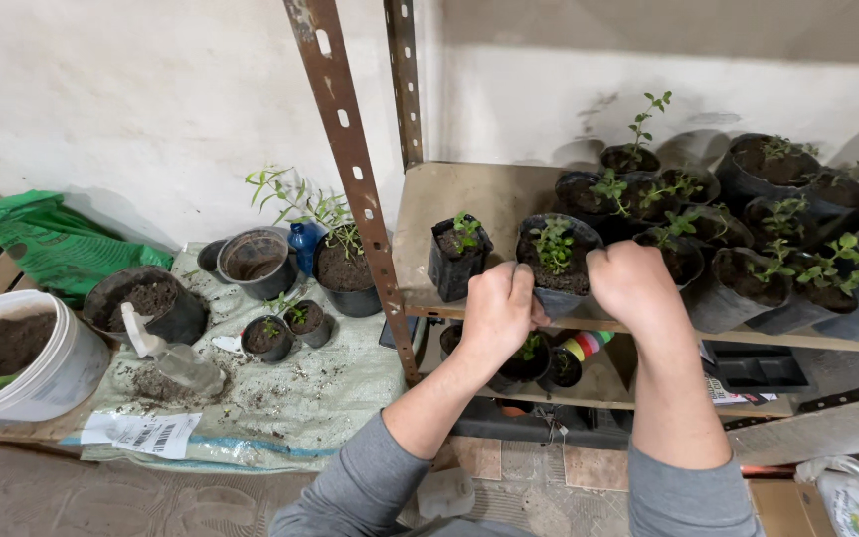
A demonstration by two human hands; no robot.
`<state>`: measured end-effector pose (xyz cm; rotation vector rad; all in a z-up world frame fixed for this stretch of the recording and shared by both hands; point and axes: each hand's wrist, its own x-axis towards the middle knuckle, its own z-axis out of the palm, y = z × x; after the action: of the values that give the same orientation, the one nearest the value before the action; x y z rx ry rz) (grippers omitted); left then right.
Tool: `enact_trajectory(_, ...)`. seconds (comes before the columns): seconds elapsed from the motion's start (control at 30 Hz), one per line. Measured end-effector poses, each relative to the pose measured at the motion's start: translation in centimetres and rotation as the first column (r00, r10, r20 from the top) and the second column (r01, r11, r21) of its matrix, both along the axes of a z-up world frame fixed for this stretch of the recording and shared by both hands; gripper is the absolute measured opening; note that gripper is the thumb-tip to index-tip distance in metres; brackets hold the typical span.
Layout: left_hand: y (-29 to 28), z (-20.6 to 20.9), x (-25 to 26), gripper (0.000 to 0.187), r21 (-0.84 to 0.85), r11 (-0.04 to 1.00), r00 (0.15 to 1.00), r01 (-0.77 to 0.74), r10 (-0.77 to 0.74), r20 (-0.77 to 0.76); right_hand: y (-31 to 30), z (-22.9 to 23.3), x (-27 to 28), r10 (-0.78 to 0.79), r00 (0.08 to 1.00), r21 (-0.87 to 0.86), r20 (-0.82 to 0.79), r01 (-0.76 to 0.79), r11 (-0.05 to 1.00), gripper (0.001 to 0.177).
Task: The person places small plants into plastic pots with soil by hand and moves them onto a metal rack.
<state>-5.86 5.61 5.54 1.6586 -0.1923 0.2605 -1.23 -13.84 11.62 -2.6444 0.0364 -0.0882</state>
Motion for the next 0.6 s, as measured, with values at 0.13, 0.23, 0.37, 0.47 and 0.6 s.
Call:
enact_trajectory(0.13,-0.2,-1.3,1.4,0.065,-0.035,0.999,1.0,-0.003,0.002,-0.022,-0.2,-2.2,2.3,0.043,0.998,0.03,0.034,-0.044,0.999,0.061)
enact_trajectory(0.23,-0.2,-1.4,1.9,0.063,-0.05,0.999,0.999,-0.021,0.018,-0.047,-1.0,-3.7,3.5,0.063,0.993,0.07,0.097,-0.07,0.995,0.058)
enact_trajectory(0.37,-0.3,-1.6,2.8,0.062,-0.065,0.997,0.999,-0.034,0.033,-0.018,0.1,-1.3,-1.0,0.002,0.994,0.202,0.109,-0.024,0.979,0.059)
enact_trajectory(0.47,-0.1,-1.2,2.5,0.064,-0.026,0.999,0.999,-0.044,0.044,0.002,1.5,-1.1,-5.9,-0.057,0.998,0.332,-0.01,0.057,0.941,0.056)
enact_trajectory(0.6,1.3,-0.4,0.4,0.062,0.019,0.992,0.991,-0.126,0.125,0.049,3.1,-4.9,-5.8,-0.032,0.986,0.332,-0.161,0.085,0.939,0.073)
